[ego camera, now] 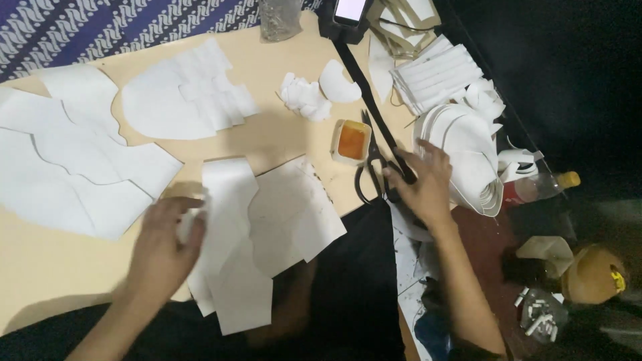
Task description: The person sits on the floor and uses scissors to cut white fabric pieces into smaller shapes. They repeatedly pick up fabric, cut along edges, and place the cut pieces into a growing pile on the table.
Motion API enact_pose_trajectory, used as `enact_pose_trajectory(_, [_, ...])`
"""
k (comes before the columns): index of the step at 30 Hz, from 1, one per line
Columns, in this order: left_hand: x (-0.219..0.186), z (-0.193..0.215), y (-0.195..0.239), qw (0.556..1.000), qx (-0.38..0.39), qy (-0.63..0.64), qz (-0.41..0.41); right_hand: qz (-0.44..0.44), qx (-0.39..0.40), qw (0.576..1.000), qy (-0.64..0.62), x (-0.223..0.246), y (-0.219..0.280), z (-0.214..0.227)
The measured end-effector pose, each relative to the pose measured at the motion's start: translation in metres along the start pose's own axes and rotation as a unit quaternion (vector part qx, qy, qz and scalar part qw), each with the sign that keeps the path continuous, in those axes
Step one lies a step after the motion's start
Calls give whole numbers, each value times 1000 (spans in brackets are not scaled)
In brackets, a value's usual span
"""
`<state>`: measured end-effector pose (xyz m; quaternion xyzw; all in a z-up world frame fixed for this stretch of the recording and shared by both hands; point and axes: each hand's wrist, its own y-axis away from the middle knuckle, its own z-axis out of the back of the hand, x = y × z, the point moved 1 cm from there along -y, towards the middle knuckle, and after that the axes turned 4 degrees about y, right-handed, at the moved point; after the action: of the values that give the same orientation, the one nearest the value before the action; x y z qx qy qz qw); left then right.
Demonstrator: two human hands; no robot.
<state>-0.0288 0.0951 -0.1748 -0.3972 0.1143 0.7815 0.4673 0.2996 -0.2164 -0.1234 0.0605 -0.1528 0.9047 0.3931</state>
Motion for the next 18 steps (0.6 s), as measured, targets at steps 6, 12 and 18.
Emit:
enact_pose_trajectory(6, [-49,-60,-46,929,137,-307,154,49,31,995,80,47,-29,-43])
enact_pose_trajectory(12, [-12,-77,-50,961,32,-200,186,18,102,987,119,48,-50,-64])
enact_pose_trajectory(18, [-11,-85,-48,981,-97,-104,134,31,107,986,125,49,-51,-57])
